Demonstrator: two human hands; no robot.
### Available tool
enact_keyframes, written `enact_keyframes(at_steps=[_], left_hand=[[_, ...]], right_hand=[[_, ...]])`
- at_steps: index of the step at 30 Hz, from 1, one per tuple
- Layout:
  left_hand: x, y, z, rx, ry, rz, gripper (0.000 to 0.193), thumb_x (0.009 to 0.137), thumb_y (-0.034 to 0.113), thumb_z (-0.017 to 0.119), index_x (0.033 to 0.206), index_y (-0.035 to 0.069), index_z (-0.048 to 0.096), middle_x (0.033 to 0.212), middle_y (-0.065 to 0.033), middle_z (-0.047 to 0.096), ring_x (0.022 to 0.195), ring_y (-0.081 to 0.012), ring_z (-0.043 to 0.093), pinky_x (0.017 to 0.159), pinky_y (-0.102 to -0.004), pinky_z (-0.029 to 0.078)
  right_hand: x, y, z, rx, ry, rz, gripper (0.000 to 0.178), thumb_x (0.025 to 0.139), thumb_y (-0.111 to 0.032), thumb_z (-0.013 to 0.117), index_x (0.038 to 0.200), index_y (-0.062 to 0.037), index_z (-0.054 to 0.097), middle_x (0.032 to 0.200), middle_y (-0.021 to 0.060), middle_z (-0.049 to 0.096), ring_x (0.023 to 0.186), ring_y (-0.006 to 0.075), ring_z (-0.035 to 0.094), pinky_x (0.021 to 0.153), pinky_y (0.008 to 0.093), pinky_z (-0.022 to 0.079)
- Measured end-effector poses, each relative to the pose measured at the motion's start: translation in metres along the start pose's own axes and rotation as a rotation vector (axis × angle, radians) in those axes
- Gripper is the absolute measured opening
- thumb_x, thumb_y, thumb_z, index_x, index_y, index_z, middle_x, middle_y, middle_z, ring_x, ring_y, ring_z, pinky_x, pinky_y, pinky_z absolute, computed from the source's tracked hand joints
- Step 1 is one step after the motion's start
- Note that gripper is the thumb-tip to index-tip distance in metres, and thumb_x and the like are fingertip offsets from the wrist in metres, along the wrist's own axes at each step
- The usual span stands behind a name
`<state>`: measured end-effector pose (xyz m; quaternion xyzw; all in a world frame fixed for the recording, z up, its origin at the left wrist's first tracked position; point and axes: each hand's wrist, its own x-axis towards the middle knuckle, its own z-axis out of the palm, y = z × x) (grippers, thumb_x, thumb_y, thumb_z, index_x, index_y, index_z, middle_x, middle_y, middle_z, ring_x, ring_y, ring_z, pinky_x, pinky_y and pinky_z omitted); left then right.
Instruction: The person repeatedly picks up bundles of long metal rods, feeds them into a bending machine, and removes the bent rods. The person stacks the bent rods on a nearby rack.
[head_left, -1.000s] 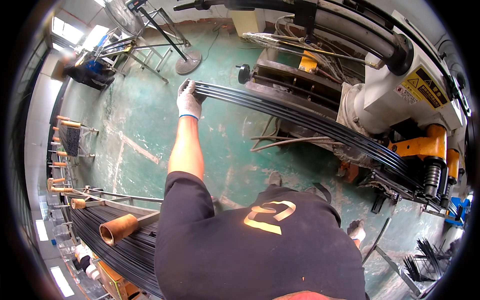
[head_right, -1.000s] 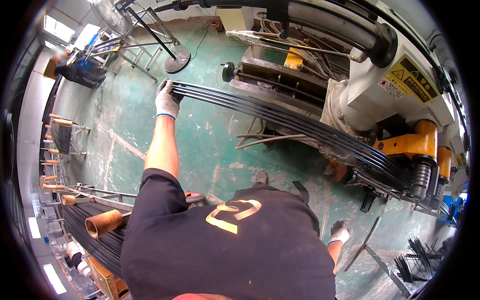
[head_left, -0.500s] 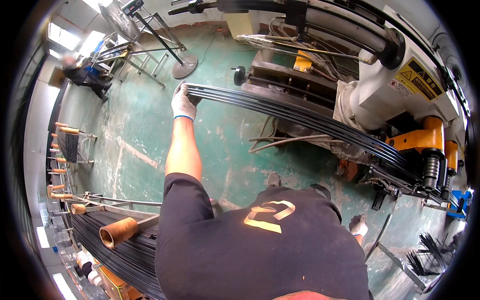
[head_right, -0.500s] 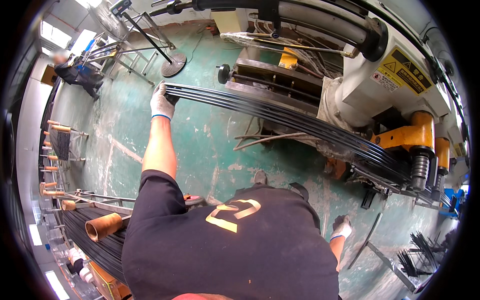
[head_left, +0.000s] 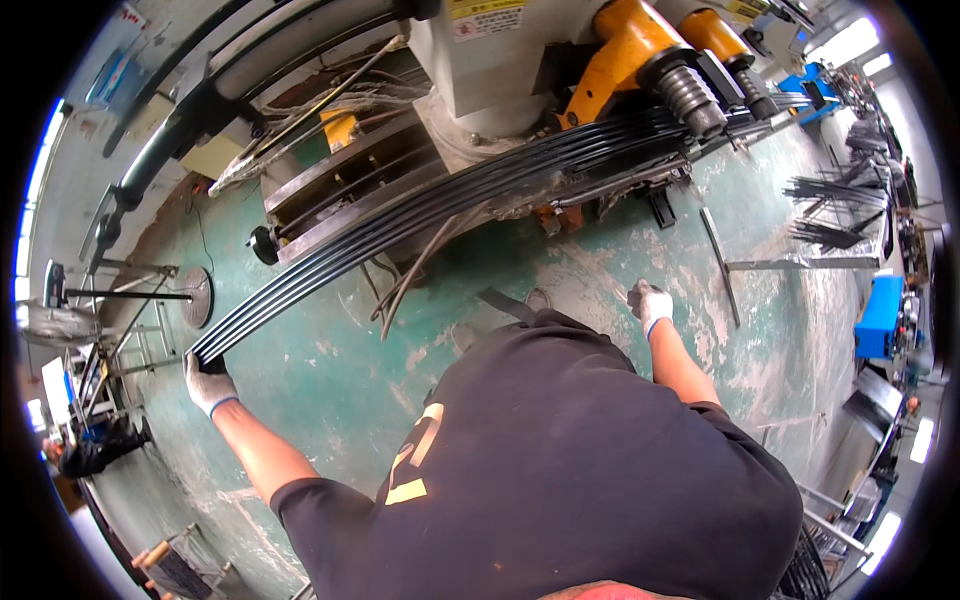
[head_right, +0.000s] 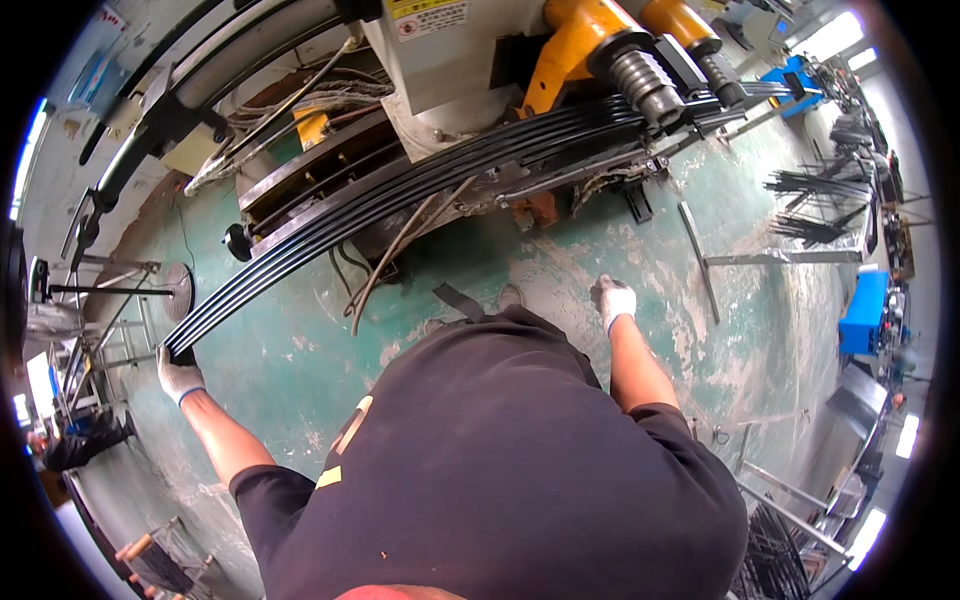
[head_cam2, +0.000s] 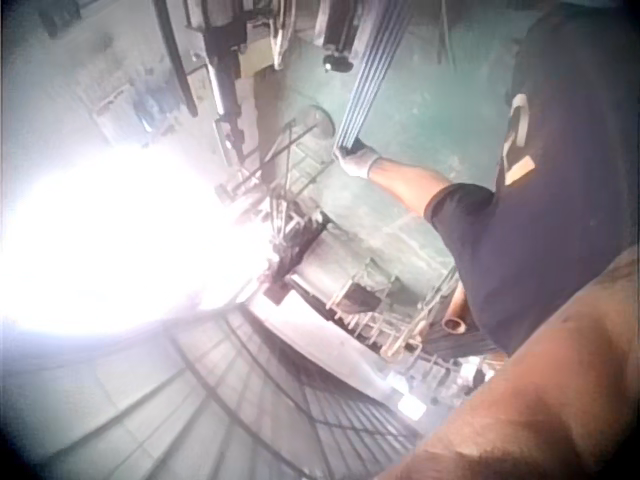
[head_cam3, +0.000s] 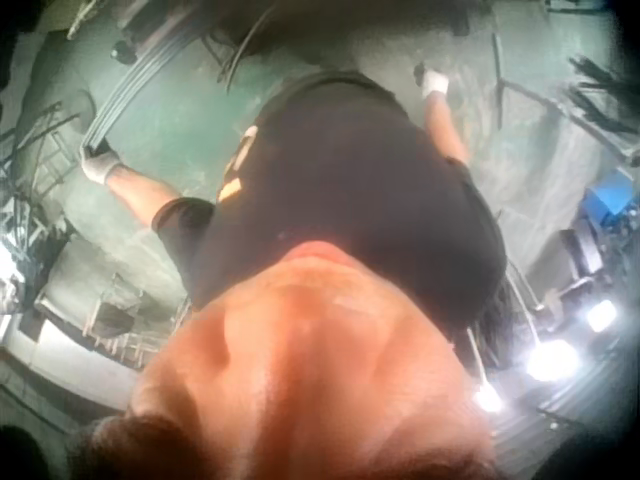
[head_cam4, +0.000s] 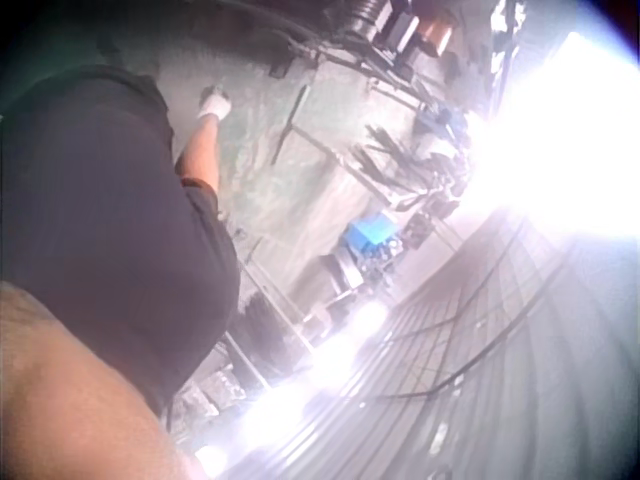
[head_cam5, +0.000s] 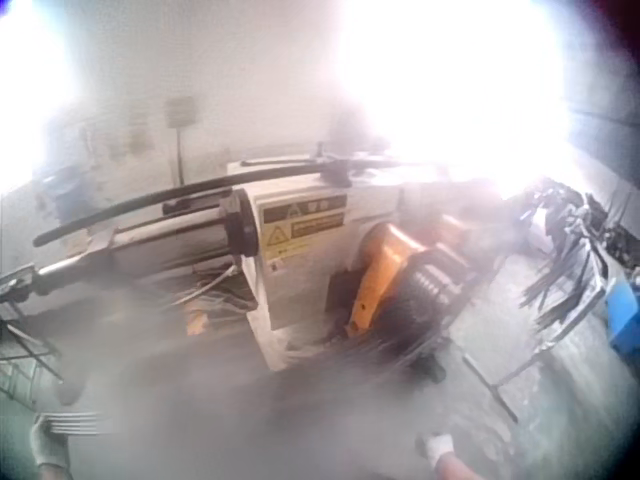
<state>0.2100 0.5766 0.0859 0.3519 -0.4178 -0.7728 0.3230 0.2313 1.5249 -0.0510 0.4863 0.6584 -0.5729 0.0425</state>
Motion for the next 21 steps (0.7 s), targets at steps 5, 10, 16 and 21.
enact_keyframes(at_steps=[5,10,16,21], left_hand=[[-0.034,0.021,-0.018,-0.024,-0.220,-0.173,0.034,0.106,0.029,0.055,0.129,0.006,0.065,0.128,-0.0178,0.069,0.119,-0.0363,0.065,0.111,-0.0531,0.049],[-0.063,0.029,0.002,-0.061,-0.191,-0.193,0.045,0.106,0.041,0.054,0.134,0.007,0.063,0.136,-0.0189,0.065,0.128,-0.0424,0.058,0.113,-0.0644,0.042],[-0.094,-0.002,0.038,-0.214,0.038,-0.078,0.079,0.106,0.056,0.045,0.162,0.005,0.021,0.163,-0.0234,0.033,0.148,-0.0447,0.036,0.123,-0.0638,0.028],[-0.206,-0.096,0.126,-0.263,0.216,-0.174,0.081,0.108,0.050,0.044,0.164,0.004,0.009,0.166,-0.0236,0.028,0.152,-0.0423,0.031,0.124,-0.0577,0.030]], right_hand=[[0.016,0.010,-0.007,-0.065,-0.064,0.008,0.034,0.101,-0.036,0.063,0.105,-0.0033,0.071,0.090,0.0098,0.075,0.071,0.0186,0.069,0.059,0.0325,0.051],[0.022,-0.014,0.014,-0.097,-0.117,-0.016,0.035,0.101,-0.036,0.063,0.106,-0.0024,0.070,0.091,0.0094,0.075,0.073,0.0196,0.069,0.061,0.0326,0.051],[0.085,-0.067,0.048,-0.131,-0.241,-0.007,0.032,0.101,-0.034,0.066,0.106,-0.0024,0.069,0.091,0.0082,0.074,0.074,0.0201,0.068,0.064,0.0341,0.051],[0.177,-0.064,0.045,-0.111,-0.350,-0.005,0.032,0.101,-0.033,0.066,0.108,-0.0022,0.070,0.089,0.0084,0.073,0.076,0.0203,0.068,0.065,0.0344,0.051]])
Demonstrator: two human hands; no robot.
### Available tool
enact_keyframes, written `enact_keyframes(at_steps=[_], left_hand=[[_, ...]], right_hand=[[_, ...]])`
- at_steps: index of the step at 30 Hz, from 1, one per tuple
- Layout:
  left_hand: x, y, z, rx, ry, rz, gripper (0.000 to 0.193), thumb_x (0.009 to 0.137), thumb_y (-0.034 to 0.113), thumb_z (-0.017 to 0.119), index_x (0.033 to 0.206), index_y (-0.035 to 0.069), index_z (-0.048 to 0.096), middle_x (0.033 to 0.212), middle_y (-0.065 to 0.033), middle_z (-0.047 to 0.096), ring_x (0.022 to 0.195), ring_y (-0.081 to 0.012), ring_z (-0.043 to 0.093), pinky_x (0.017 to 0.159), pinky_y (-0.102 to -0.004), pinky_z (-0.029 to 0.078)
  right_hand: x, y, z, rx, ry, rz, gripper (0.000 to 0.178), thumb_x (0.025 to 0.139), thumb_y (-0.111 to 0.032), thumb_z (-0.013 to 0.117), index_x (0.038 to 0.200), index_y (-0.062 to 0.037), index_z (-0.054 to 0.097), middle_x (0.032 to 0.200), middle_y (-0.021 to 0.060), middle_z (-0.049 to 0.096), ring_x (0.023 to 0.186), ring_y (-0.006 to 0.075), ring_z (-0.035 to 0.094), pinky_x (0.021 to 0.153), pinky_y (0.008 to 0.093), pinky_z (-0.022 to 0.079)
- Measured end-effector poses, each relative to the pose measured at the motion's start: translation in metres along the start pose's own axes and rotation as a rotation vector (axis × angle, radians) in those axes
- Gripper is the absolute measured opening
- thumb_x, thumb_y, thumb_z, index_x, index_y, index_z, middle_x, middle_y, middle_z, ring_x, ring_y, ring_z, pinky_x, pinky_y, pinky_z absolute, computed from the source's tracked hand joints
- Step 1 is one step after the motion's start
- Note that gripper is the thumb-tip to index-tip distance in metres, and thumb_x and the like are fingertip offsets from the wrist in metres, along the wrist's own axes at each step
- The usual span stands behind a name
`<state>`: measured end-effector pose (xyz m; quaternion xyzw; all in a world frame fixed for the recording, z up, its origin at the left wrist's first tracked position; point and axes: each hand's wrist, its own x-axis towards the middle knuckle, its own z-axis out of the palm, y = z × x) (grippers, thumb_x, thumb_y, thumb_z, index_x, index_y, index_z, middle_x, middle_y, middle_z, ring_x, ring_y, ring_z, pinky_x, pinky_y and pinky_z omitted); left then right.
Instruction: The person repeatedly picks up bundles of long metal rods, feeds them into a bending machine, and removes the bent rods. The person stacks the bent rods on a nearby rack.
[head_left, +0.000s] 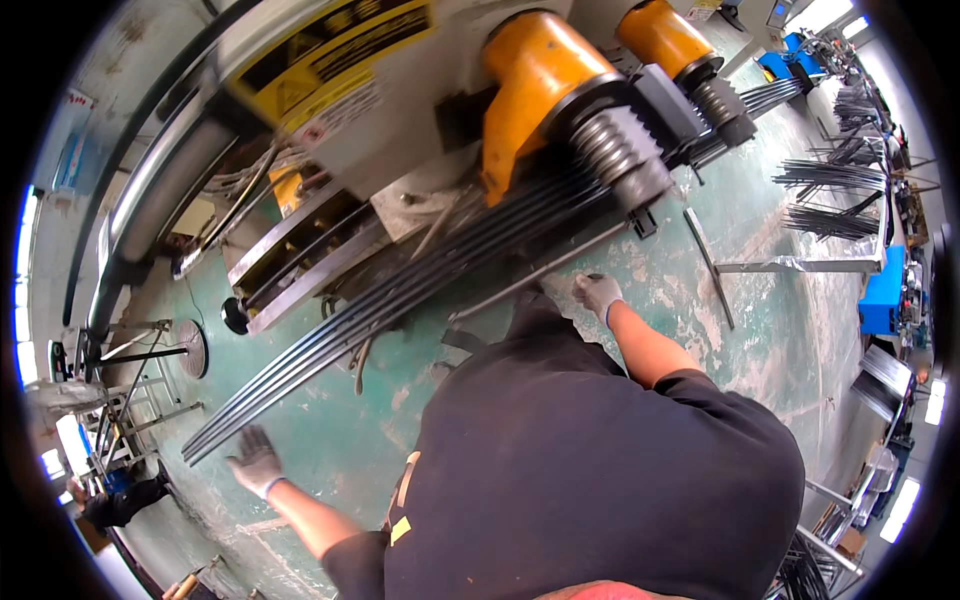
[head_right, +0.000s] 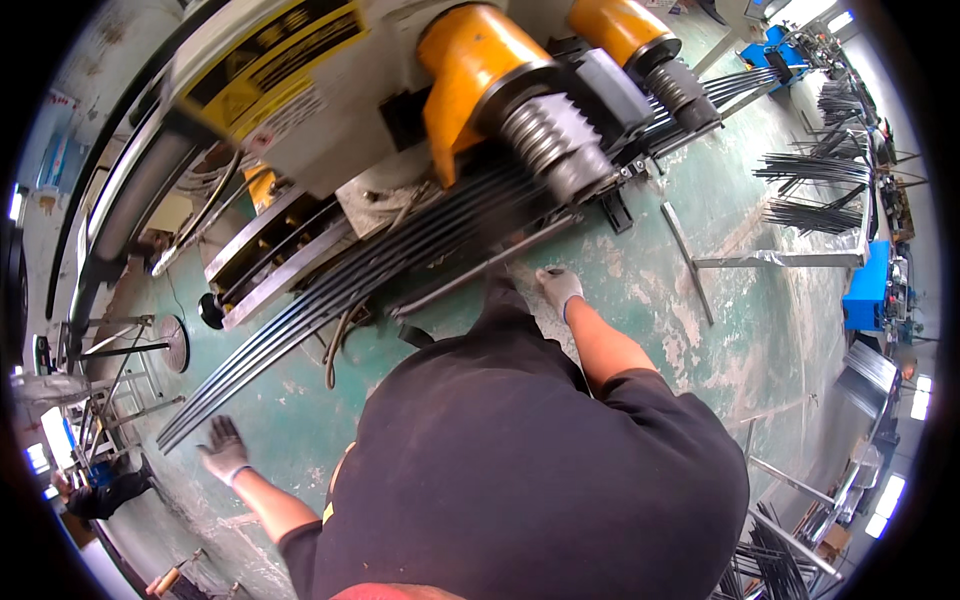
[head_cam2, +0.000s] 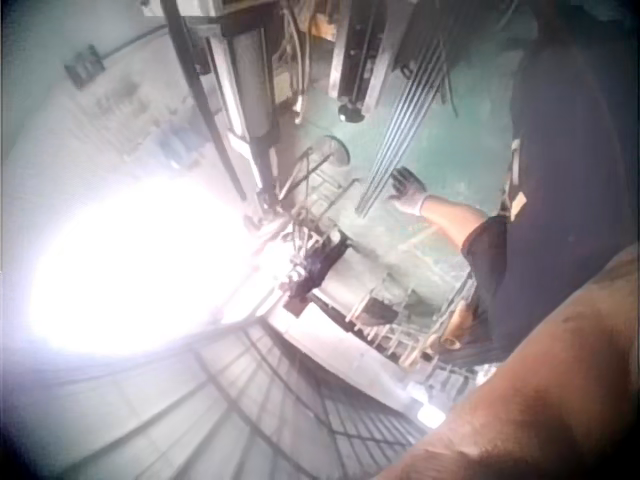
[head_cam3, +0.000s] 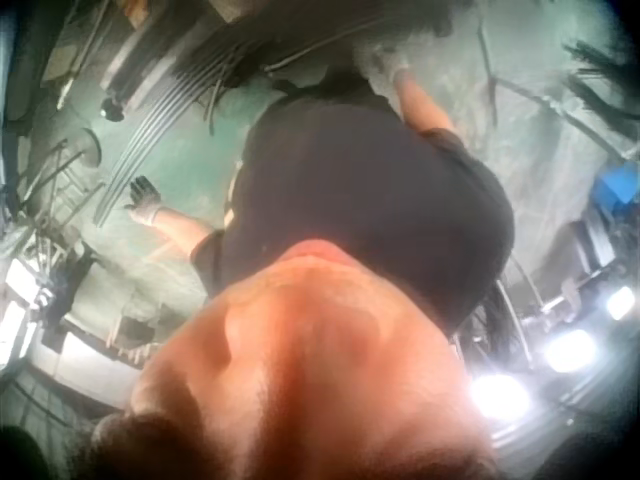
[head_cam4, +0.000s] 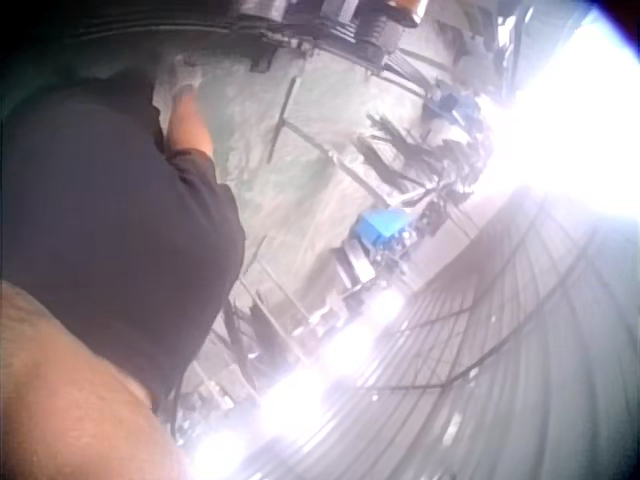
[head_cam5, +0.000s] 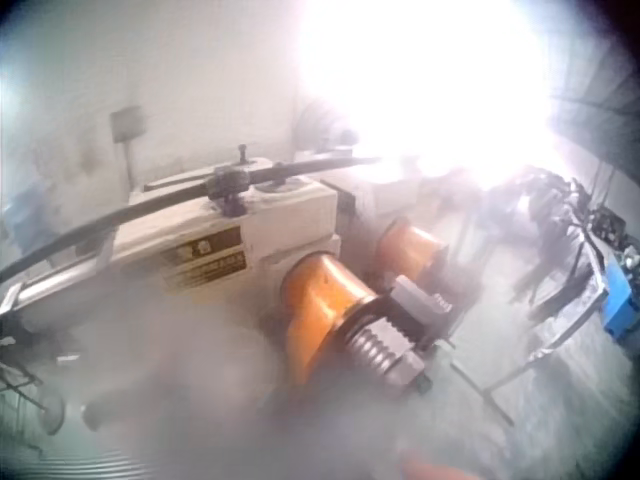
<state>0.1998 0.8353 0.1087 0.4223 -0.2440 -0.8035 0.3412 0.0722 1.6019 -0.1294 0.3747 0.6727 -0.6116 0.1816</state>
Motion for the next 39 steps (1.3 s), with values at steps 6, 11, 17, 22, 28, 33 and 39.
enact_keyframes(at_steps=[6,11,17,22,28,33,39], left_hand=[[-0.091,-0.234,0.000,-0.022,0.167,-0.447,0.077,0.108,0.053,0.034,0.151,-0.012,0.038,0.157,-0.0257,0.043,0.147,-0.0404,0.038,0.125,-0.0528,0.026],[-0.135,-0.328,0.040,0.427,-0.263,-0.526,0.057,0.108,0.047,0.037,0.152,0.012,0.046,0.161,-0.0082,0.045,0.150,-0.0280,0.035,0.125,-0.0479,0.025],[-0.092,-0.320,0.046,0.382,-0.200,-0.667,0.040,0.108,0.031,0.034,0.138,0.016,0.056,0.158,-0.0025,0.045,0.140,-0.0217,0.043,0.118,-0.0436,0.032],[-0.023,-0.333,-0.025,0.404,-0.792,-0.613,0.035,0.107,0.032,0.041,0.135,0.015,0.055,0.144,-0.0049,0.055,0.132,-0.0233,0.049,0.111,-0.0446,0.040],[-0.126,-0.362,-0.006,0.357,-0.523,-0.755,0.038,0.106,0.026,0.038,0.139,0.014,0.054,0.123,-0.0035,0.060,0.112,-0.0229,0.052,0.104,-0.0392,0.041],[-0.157,-0.345,0.015,0.303,-0.246,-0.654,0.026,0.104,0.030,0.052,0.113,0.007,0.060,0.117,-0.0112,0.065,0.103,-0.0340,0.063,0.095,-0.0506,0.051],[-0.102,-0.309,-0.012,0.455,-0.479,-0.367,0.026,0.102,0.023,0.055,0.126,0.015,0.059,0.134,-0.0049,0.062,0.123,-0.0249,0.059,0.103,-0.0411,0.049]], right_hand=[[0.116,0.025,-0.083,-1.314,-0.026,-0.688,0.037,0.094,-0.035,0.066,0.108,-0.0021,0.076,0.105,0.0214,0.075,0.100,0.0337,0.074,0.084,0.0410,0.056],[0.095,-0.043,-0.099,-0.689,-0.045,-0.249,0.039,0.094,-0.037,0.068,0.097,0.0007,0.076,0.087,0.0114,0.076,0.080,0.0237,0.071,0.079,0.0384,0.054],[-0.006,-0.085,-0.104,-0.454,0.151,-0.015,0.034,0.095,-0.032,0.068,0.100,0.0001,0.077,0.084,0.0095,0.076,0.076,0.0181,0.069,0.075,0.0345,0.055],[-0.047,-0.028,-0.122,-0.403,0.144,0.010,0.033,0.094,-0.032,0.068,0.096,-0.0012,0.078,0.085,0.0089,0.077,0.079,0.0191,0.071,0.078,0.0337,0.055],[-0.087,-0.004,-0.144,-0.433,0.184,-0.003,0.036,0.095,-0.035,0.066,0.098,-0.0016,0.078,0.088,0.0090,0.078,0.083,0.0196,0.072,0.081,0.0347,0.055],[-0.091,-0.050,-0.140,-0.237,0.187,-0.122,0.036,0.095,-0.034,0.066,0.103,-0.0013,0.077,0.093,0.0115,0.078,0.086,0.0216,0.072,0.083,0.0360,0.055],[-0.083,-0.150,-0.125,-0.120,0.168,-0.429,0.036,0.097,-0.032,0.067,0.111,0.0013,0.072,0.093,0.0143,0.075,0.085,0.0224,0.069,0.081,0.0365,0.053]])
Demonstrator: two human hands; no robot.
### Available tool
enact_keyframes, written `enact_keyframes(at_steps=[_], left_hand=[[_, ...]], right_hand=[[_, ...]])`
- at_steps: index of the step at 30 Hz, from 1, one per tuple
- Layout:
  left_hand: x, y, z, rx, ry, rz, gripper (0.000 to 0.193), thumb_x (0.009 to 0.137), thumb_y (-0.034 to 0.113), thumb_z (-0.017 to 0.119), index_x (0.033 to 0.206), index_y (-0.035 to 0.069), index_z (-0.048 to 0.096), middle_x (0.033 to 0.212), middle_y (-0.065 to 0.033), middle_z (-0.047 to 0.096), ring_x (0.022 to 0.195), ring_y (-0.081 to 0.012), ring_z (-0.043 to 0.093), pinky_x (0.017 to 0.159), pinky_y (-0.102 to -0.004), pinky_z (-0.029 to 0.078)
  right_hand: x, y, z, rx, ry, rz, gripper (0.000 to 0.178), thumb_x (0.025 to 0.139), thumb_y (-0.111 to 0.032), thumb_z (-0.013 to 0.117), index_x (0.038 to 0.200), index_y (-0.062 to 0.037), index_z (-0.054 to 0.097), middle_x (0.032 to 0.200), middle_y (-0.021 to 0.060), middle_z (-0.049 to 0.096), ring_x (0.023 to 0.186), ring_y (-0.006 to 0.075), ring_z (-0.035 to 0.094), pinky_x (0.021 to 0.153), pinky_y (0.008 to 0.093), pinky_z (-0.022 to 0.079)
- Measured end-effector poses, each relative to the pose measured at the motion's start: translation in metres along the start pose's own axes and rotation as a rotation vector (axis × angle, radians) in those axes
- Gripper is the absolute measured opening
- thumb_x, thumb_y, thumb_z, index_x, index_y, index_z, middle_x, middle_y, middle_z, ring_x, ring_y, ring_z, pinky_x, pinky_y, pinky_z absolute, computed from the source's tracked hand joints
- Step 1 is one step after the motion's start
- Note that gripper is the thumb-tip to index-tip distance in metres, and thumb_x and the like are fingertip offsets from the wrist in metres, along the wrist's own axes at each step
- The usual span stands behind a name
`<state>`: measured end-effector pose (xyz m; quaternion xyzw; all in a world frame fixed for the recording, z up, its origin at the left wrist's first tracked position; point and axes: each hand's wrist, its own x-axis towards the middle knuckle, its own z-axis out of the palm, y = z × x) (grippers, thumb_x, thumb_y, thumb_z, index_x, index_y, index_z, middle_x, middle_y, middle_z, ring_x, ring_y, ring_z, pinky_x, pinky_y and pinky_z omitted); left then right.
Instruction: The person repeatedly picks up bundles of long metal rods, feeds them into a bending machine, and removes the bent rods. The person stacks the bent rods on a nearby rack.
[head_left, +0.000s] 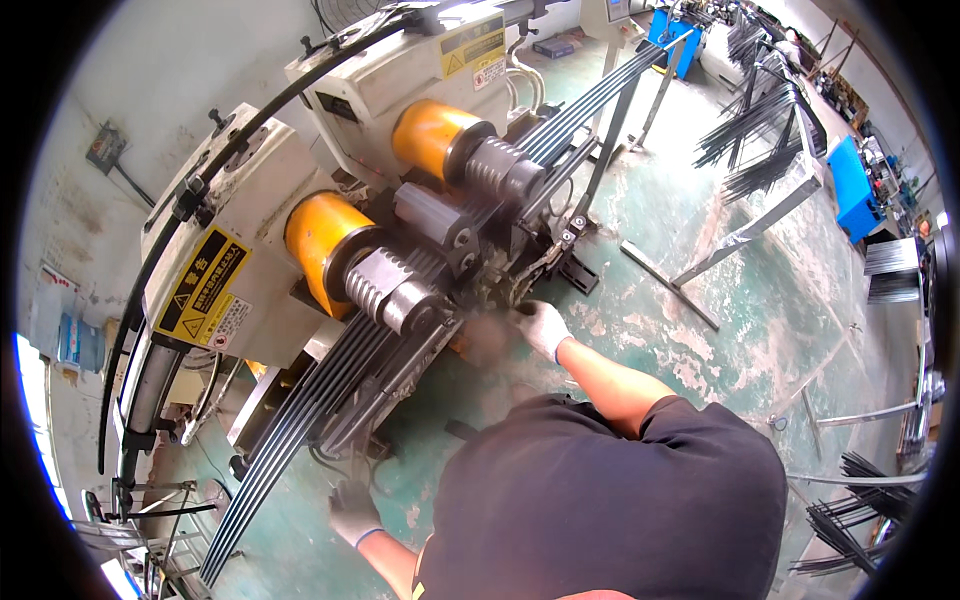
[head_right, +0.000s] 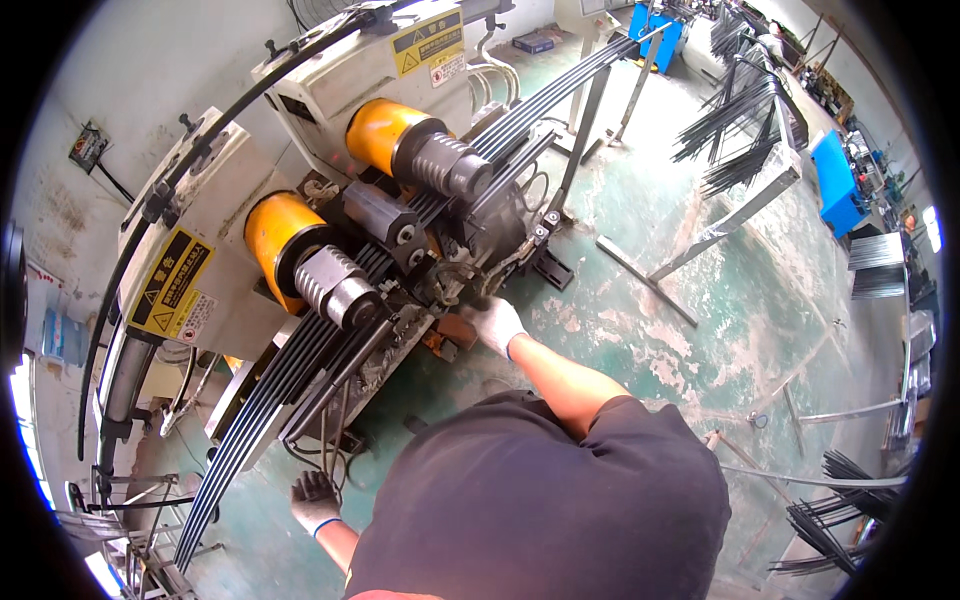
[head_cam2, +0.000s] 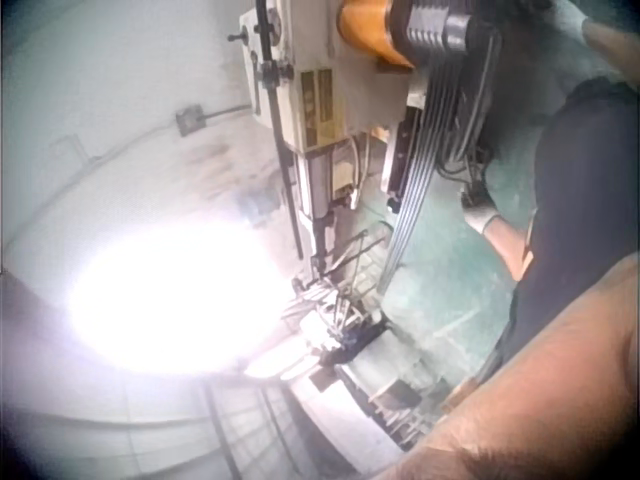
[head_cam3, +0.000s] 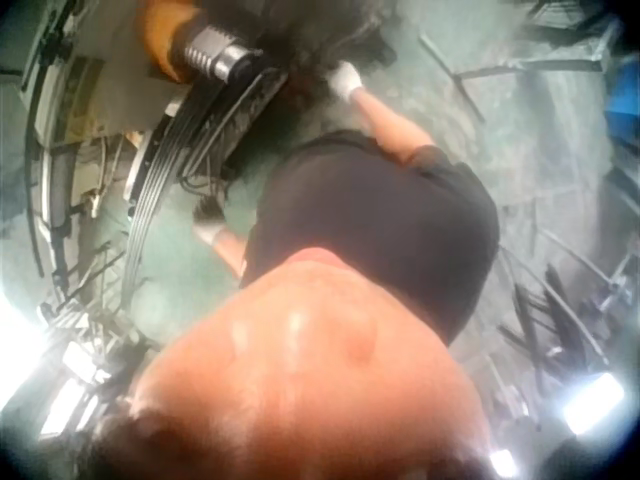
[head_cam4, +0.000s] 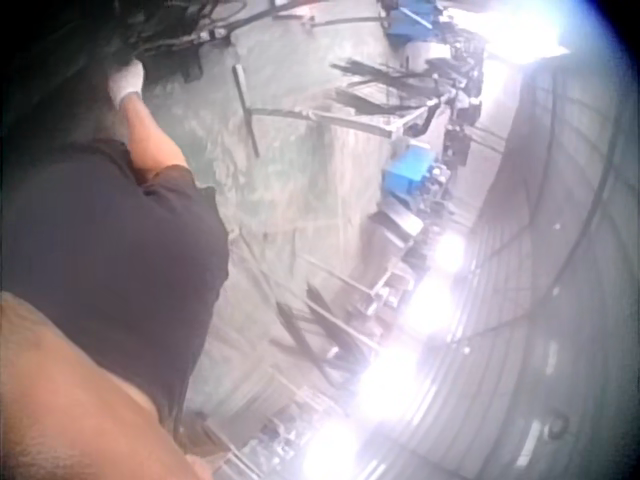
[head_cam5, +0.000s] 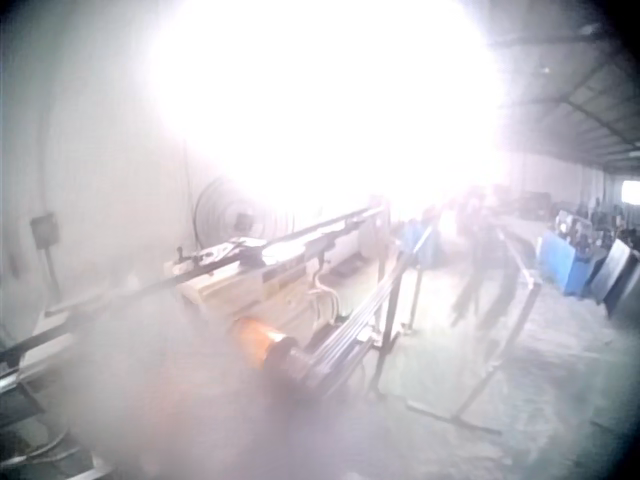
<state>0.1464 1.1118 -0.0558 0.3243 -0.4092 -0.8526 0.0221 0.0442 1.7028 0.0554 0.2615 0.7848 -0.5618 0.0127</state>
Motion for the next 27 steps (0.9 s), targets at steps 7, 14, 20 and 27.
enact_keyframes(at_steps=[7,14,20,27], left_hand=[[-0.087,0.072,0.150,-0.443,0.201,0.196,0.060,0.108,0.041,0.043,0.148,-0.004,0.044,0.158,-0.0215,0.042,0.148,-0.0352,0.037,0.125,-0.0498,0.025],[-0.109,0.169,0.200,0.122,-0.009,0.704,0.064,0.105,0.046,0.053,0.145,-0.005,0.050,0.150,-0.0236,0.051,0.139,-0.0337,0.048,0.124,-0.0464,0.029],[-0.143,0.253,0.290,0.014,-0.107,0.816,0.062,0.106,0.046,0.050,0.130,-0.011,0.057,0.129,-0.0232,0.064,0.121,-0.0370,0.061,0.112,-0.0498,0.043],[-0.179,0.322,0.352,0.300,-0.109,0.981,0.050,0.106,0.038,0.056,0.129,-0.006,0.062,0.119,-0.0181,0.069,0.112,-0.0294,0.067,0.099,-0.0417,0.050]], right_hand=[[0.015,-0.077,-0.019,0.299,0.124,-0.218,0.031,0.100,-0.022,0.068,0.117,0.0033,0.069,0.095,0.0062,0.072,0.086,0.0143,0.063,0.081,0.0314,0.052],[0.047,-0.102,-0.022,0.839,0.080,-0.248,0.035,0.103,-0.033,0.065,0.120,-0.0033,0.069,0.106,0.0029,0.070,0.092,0.0111,0.060,0.083,0.0303,0.050],[0.075,-0.085,-0.016,1.085,-0.043,-0.107,0.042,0.103,-0.043,0.063,0.123,-0.0065,0.068,0.110,0.0027,0.071,0.097,0.0126,0.064,0.080,0.0313,0.052],[0.101,-0.080,0.007,0.671,-0.025,-0.550,0.039,0.103,-0.032,0.062,0.127,-0.0019,0.064,0.115,0.0051,0.068,0.105,0.0143,0.064,0.085,0.0294,0.051]])
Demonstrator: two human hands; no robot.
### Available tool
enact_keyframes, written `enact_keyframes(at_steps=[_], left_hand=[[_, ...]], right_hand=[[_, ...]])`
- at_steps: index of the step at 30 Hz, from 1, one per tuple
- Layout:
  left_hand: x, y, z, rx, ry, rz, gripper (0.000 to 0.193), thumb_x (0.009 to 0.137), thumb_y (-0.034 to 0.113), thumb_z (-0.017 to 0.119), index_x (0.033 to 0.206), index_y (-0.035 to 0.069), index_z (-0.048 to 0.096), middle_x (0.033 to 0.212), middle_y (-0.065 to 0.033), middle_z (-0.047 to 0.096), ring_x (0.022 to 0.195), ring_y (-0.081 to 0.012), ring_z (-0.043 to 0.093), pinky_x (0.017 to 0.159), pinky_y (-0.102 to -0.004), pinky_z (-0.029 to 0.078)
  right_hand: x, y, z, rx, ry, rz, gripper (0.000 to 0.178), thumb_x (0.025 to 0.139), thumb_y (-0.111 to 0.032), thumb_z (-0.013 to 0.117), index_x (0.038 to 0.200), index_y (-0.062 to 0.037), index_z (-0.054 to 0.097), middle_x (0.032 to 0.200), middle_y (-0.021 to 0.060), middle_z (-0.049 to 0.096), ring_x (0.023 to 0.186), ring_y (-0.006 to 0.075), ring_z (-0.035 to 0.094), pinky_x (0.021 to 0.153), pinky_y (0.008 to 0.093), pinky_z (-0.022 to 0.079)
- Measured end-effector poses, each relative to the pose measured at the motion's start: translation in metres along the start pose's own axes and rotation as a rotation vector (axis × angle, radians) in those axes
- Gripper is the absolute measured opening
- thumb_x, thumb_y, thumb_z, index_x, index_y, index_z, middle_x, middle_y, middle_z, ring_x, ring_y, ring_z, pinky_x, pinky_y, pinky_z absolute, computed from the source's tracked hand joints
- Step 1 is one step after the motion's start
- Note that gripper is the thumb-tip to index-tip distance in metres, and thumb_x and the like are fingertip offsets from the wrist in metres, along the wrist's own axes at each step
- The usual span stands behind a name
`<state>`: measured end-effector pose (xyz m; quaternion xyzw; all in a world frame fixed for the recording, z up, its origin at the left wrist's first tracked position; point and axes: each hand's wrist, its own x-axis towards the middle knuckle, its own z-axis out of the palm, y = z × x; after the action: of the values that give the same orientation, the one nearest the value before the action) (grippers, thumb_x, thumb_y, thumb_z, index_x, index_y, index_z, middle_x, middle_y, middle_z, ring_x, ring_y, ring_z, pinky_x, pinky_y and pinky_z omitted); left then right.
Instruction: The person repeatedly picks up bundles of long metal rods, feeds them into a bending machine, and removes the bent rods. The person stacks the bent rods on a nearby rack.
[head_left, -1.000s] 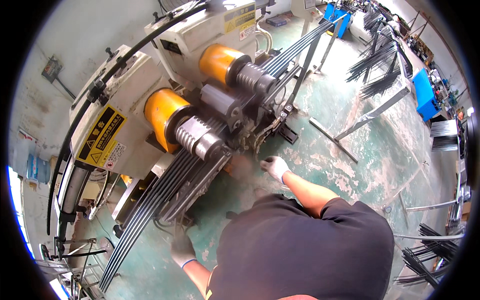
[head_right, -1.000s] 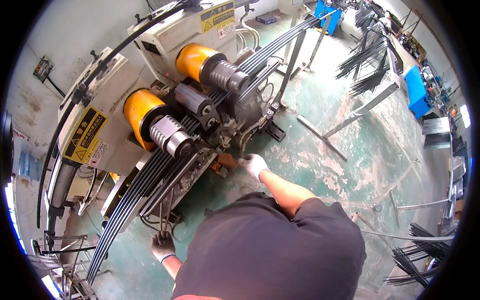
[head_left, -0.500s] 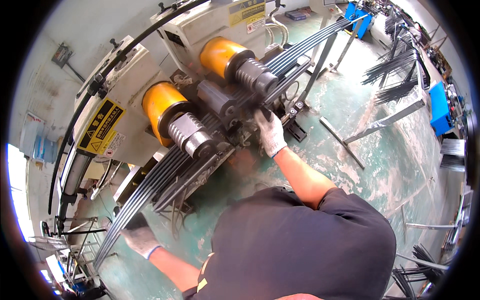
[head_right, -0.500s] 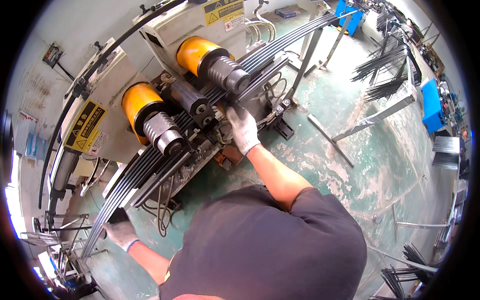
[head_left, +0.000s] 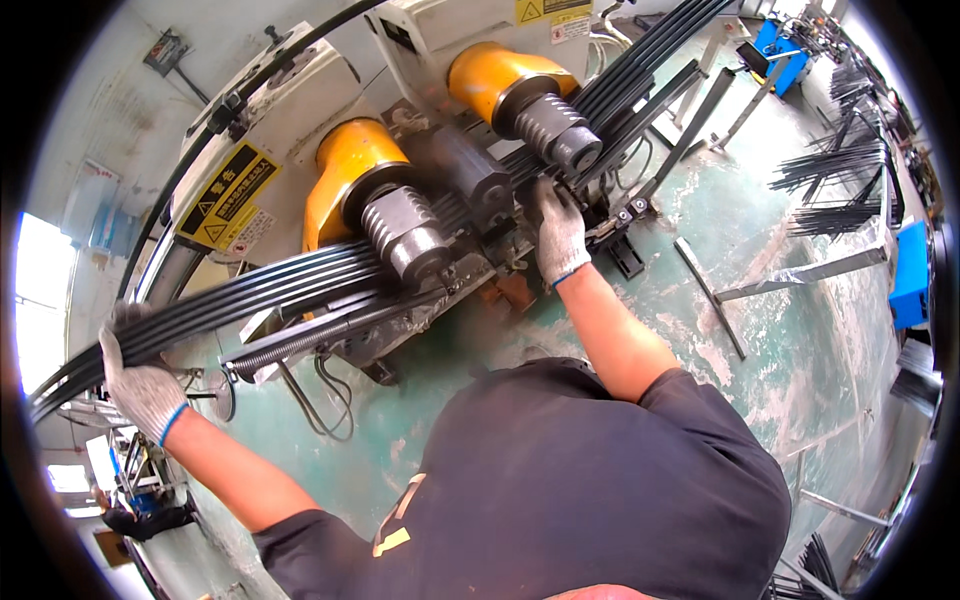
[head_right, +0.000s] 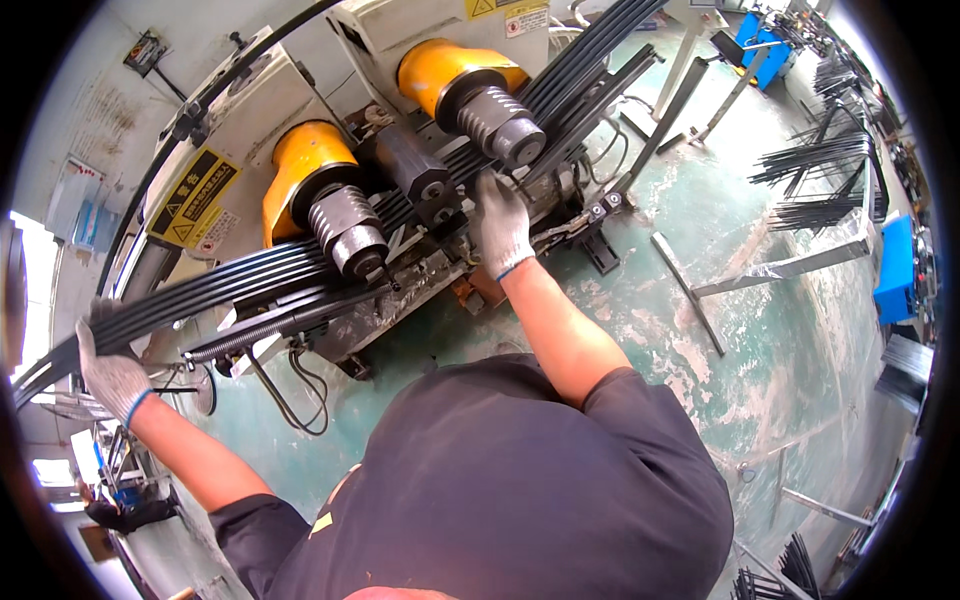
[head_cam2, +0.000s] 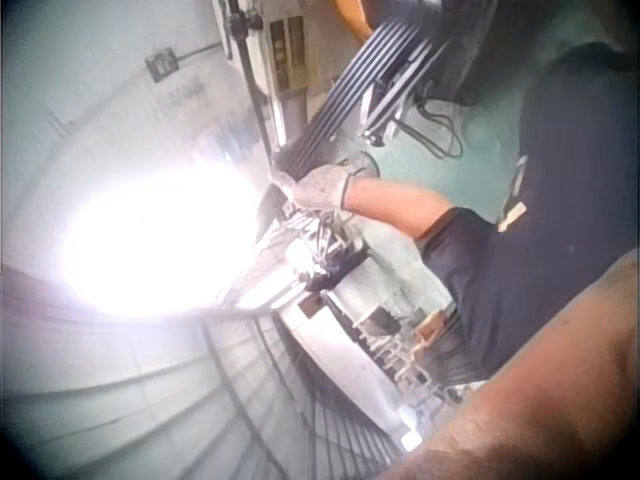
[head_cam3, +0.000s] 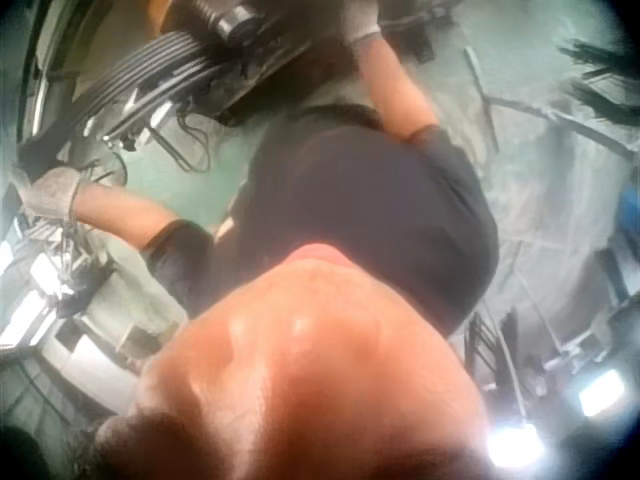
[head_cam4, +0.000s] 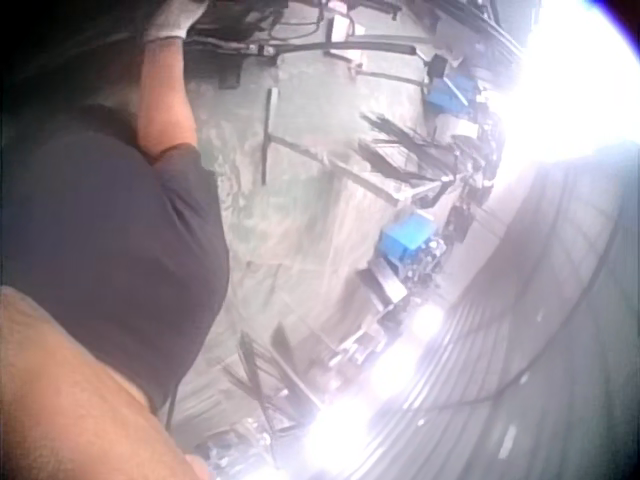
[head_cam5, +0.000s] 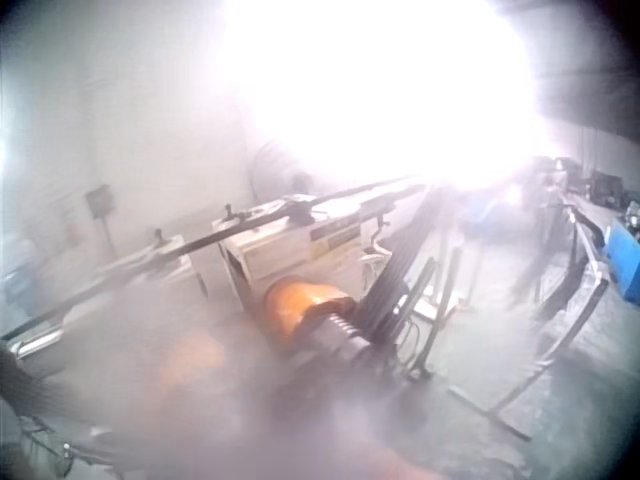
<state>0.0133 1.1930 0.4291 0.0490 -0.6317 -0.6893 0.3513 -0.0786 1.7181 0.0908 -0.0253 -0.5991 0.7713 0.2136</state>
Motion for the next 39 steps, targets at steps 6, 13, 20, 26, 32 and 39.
enact_keyframes(at_steps=[6,13,20,26,32,39], left_hand=[[-0.008,0.054,0.100,0.152,0.031,0.136,0.045,0.100,0.027,0.066,0.131,-0.005,0.065,0.118,-0.0199,0.072,0.111,-0.0255,0.070,0.101,-0.0354,0.053],[-0.003,0.068,0.181,0.423,-0.090,0.324,0.030,0.105,0.020,0.058,0.122,0.000,0.072,0.114,-0.0100,0.071,0.104,-0.0189,0.069,0.097,-0.0336,0.056],[0.005,0.053,0.277,0.900,-0.191,0.574,0.044,0.106,0.039,0.059,0.105,-0.002,0.074,0.083,-0.0078,0.069,0.072,-0.0135,0.064,0.071,-0.0309,0.054],[-0.020,0.038,0.288,0.787,-0.187,0.638,0.047,0.106,0.039,0.059,0.104,-0.005,0.071,0.077,-0.0092,0.063,0.068,-0.0154,0.059,0.068,-0.0337,0.051],[-0.021,0.046,0.281,0.731,-0.231,0.628,0.049,0.106,0.038,0.060,0.107,-0.010,0.068,0.076,-0.0075,0.058,0.066,-0.0165,0.050,0.066,-0.0337,0.049],[-0.016,0.038,0.278,0.803,-0.208,0.647,0.047,0.102,0.044,0.064,0.102,-0.002,0.074,0.075,-0.0072,0.064,0.068,-0.0175,0.058,0.069,-0.0347,0.050]], right_hand=[[0.045,-0.042,0.041,0.330,0.237,0.221,0.032,0.097,-0.016,0.070,0.124,0.0001,0.064,0.111,0.0082,0.068,0.094,0.0182,0.069,0.073,0.0343,0.059],[0.039,-0.062,0.061,0.332,0.155,0.236,0.047,0.092,-0.012,0.074,0.135,-0.0005,0.058,0.123,0.0100,0.066,0.109,0.0222,0.064,0.093,0.0366,0.054],[0.039,-0.076,0.048,0.355,0.175,0.193,0.039,0.093,-0.014,0.076,0.127,-0.0007,0.064,0.113,0.0072,0.069,0.095,0.0164,0.063,0.079,0.0338,0.054],[0.032,-0.096,0.039,0.207,0.159,0.181,0.036,0.091,-0.013,0.074,0.125,-0.0027,0.066,0.102,0.0042,0.067,0.080,0.0124,0.055,0.069,0.0318,0.044],[0.033,-0.088,0.042,0.118,0.086,0.194,0.041,0.090,-0.009,0.073,0.129,0.0015,0.064,0.118,0.0080,0.070,0.106,0.0191,0.063,0.098,0.0356,0.050],[0.033,-0.083,0.047,0.343,0.141,0.252,0.048,0.091,-0.012,0.075,0.136,-0.0014,0.061,0.124,0.0090,0.069,0.111,0.0197,0.063,0.099,0.0355,0.051]])
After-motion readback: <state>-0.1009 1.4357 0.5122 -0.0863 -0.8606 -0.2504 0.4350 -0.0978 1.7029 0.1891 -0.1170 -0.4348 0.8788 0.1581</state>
